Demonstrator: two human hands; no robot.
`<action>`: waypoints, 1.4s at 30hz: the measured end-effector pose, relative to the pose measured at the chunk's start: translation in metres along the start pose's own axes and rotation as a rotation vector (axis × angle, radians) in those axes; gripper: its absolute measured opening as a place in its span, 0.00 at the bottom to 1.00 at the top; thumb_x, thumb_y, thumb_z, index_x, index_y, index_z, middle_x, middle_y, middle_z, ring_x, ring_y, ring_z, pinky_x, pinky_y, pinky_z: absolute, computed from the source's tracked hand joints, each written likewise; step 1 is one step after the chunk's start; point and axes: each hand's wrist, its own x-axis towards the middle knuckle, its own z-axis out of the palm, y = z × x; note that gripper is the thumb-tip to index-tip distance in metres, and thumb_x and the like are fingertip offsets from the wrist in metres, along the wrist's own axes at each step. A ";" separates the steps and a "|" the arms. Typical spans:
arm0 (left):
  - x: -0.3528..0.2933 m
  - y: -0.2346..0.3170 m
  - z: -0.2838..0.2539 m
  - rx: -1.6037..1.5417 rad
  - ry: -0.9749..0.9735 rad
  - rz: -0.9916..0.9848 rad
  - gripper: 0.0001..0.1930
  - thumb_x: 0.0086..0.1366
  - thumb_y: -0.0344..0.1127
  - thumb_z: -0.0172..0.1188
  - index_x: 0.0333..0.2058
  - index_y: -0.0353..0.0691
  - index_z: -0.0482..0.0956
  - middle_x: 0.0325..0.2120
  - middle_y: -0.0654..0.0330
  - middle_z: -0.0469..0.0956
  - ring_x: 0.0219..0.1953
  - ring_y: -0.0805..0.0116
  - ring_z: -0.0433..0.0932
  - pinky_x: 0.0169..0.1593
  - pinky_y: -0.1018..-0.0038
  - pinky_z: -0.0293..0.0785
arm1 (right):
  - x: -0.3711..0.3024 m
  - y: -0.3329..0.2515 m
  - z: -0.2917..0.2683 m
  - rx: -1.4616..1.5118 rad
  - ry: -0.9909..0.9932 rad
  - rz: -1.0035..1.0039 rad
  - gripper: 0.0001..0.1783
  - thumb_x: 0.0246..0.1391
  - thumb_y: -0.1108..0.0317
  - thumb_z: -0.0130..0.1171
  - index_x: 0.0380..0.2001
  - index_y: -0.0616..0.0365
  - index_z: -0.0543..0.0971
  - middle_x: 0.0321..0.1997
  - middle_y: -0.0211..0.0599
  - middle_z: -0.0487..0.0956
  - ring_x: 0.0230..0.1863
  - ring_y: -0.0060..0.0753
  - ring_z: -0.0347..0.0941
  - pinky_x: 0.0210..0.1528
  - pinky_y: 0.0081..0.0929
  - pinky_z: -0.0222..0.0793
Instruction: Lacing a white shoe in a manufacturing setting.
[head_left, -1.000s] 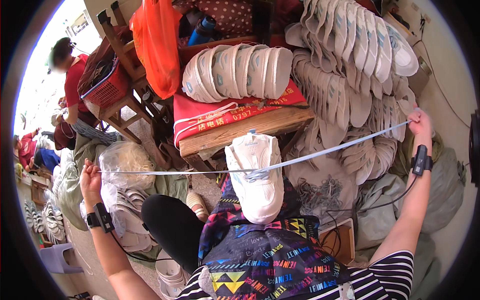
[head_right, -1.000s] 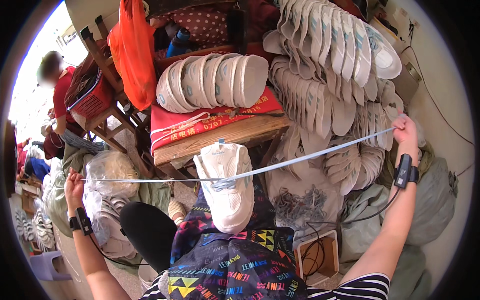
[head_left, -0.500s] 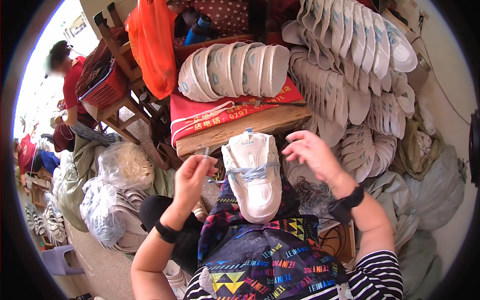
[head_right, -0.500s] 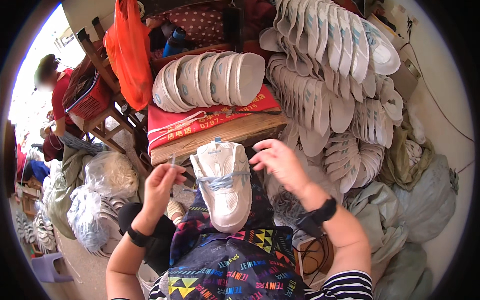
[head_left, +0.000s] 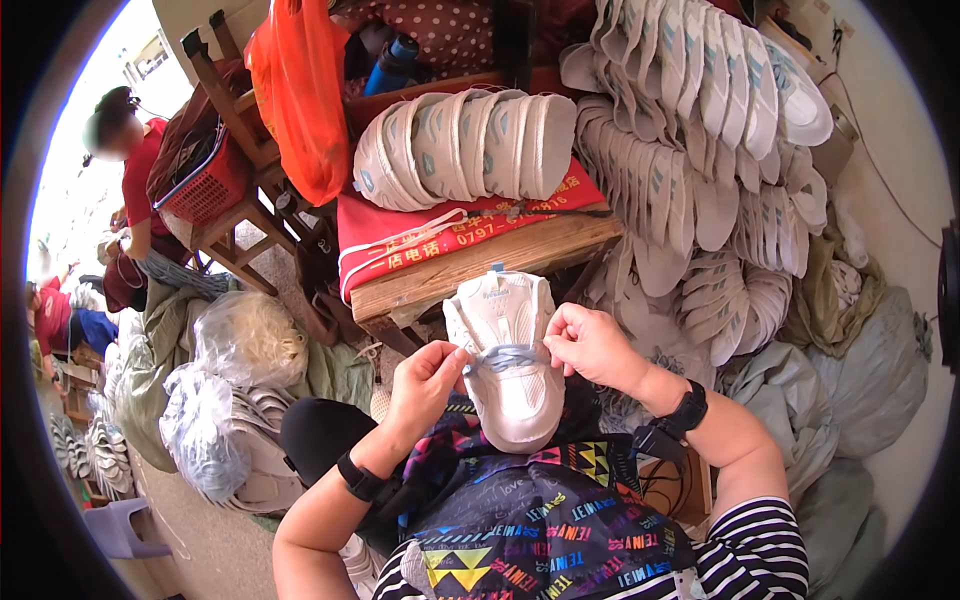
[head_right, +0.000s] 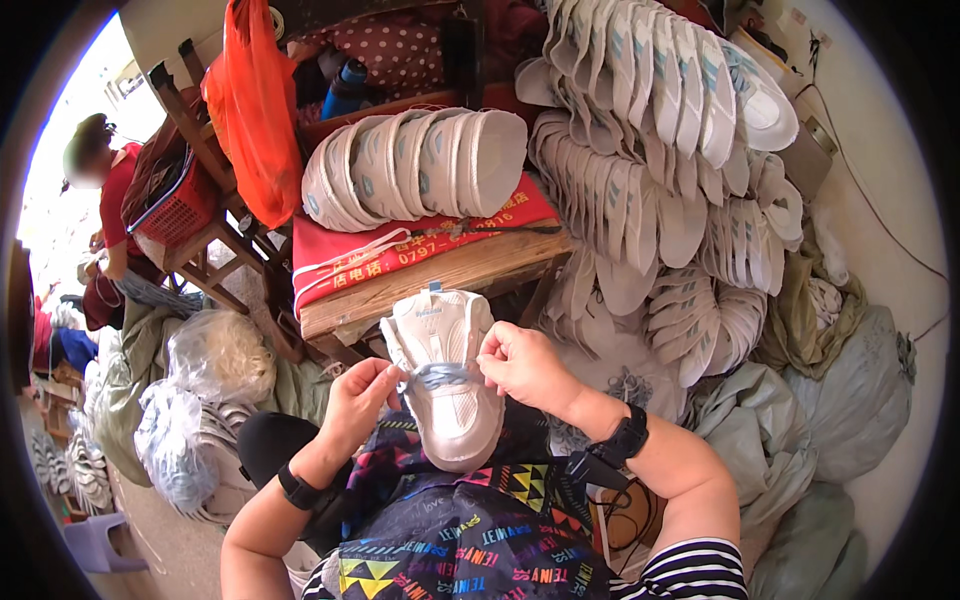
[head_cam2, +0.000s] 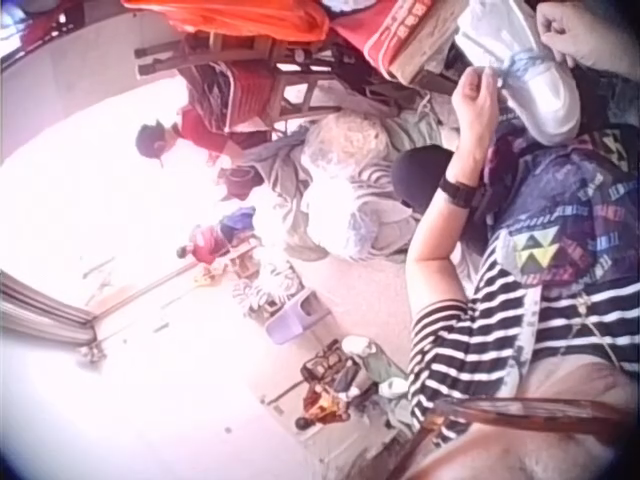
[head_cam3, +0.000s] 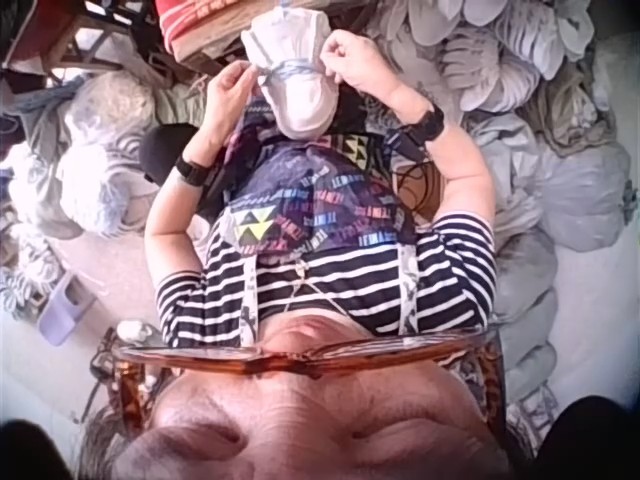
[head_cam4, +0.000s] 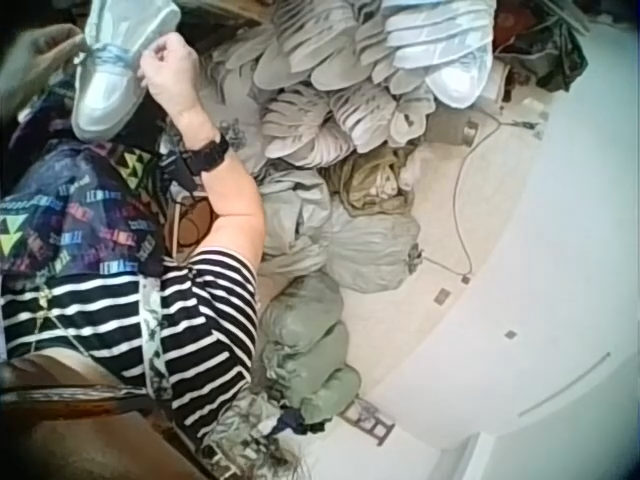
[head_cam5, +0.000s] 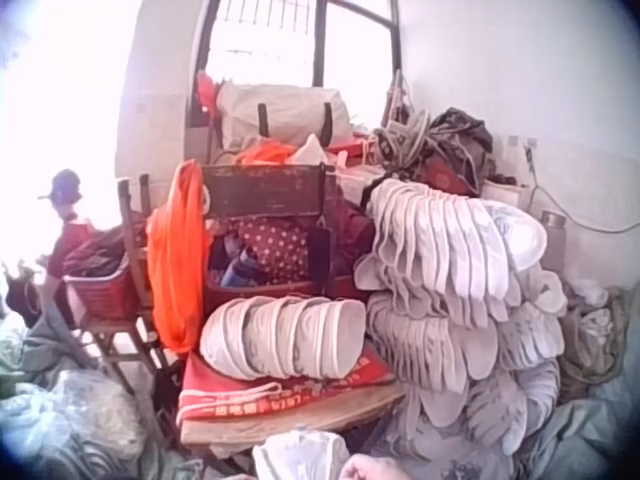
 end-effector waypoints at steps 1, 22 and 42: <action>0.002 0.000 0.000 0.000 -0.001 -0.001 0.11 0.71 0.36 0.55 0.36 0.33 0.80 0.25 0.67 0.78 0.27 0.81 0.73 0.32 0.81 0.71 | 0.000 -0.002 0.000 -0.062 -0.003 0.001 0.04 0.59 0.72 0.56 0.32 0.60 0.73 0.21 0.33 0.79 0.21 0.22 0.75 0.25 0.22 0.72; 0.008 0.024 0.001 0.760 -0.015 0.439 0.08 0.61 0.34 0.62 0.30 0.35 0.80 0.24 0.54 0.75 0.27 0.55 0.76 0.35 0.63 0.75 | 0.007 -0.039 -0.004 -1.238 -0.208 -0.521 0.12 0.51 0.73 0.53 0.39 0.65 0.72 0.28 0.43 0.78 0.31 0.43 0.79 0.31 0.36 0.76; 0.038 0.042 -0.015 0.952 -0.231 0.595 0.07 0.57 0.33 0.67 0.26 0.37 0.80 0.35 0.59 0.71 0.37 0.60 0.73 0.36 0.66 0.72 | 0.035 -0.017 -0.025 -0.635 -0.255 -0.538 0.12 0.52 0.63 0.66 0.25 0.59 0.78 0.37 0.37 0.69 0.34 0.40 0.74 0.35 0.36 0.70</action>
